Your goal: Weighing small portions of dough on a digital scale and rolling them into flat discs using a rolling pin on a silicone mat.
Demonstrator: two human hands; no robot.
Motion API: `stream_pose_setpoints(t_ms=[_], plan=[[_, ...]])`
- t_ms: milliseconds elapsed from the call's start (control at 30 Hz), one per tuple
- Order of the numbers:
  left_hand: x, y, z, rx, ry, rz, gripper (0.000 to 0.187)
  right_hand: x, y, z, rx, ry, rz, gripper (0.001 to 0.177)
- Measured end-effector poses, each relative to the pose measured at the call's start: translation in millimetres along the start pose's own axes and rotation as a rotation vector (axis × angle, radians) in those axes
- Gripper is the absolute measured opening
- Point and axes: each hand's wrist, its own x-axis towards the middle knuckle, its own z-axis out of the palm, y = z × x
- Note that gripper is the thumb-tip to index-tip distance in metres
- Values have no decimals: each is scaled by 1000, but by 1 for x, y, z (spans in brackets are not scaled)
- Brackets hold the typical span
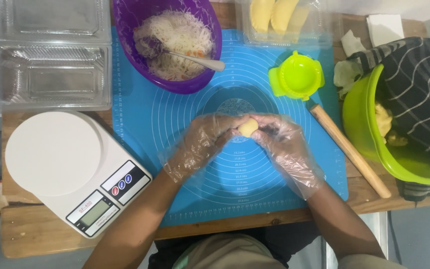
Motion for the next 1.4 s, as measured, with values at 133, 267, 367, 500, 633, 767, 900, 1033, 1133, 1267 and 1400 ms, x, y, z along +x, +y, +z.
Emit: stream_pose_setpoints(t_ms=[133, 267, 367, 500, 633, 767, 900, 1033, 1133, 1267, 1400], plan=[[1, 8, 4, -173, 33, -25, 28, 1, 5, -3, -97, 38, 65, 35], [1, 21, 1, -176, 4, -8, 29, 3, -2, 11, -131, 56, 54, 35], [3, 10, 4, -119, 59, -6, 23, 3, 4, 1, -134, 60, 83, 33], [-1, 15, 5, -109, 96, -23, 21, 5, -13, 8, -91, 13, 120, 32], [-1, 22, 9, -279, 153, -102, 15, 4, -1, 3, -161, 52, 118, 31], [-5, 22, 14, -218, 139, -145, 12, 5, -6, 3, -225, 121, 81, 33], [-7, 24, 17, -252, 120, -121, 19, 6, -12, 14, -239, 173, 76, 32], [-7, 30, 19, -193, 120, -162, 20, 5, 5, 4, -385, 182, -27, 31], [-9, 34, 20, -141, 120, -198, 22, 1, 7, 1, -477, 146, -81, 33], [-7, 24, 18, -80, 91, -241, 26, 1, 15, -10, -560, 64, -135, 31], [-4, 22, 15, 79, 63, -282, 26, 5, -6, -20, -574, -8, -75, 33]])
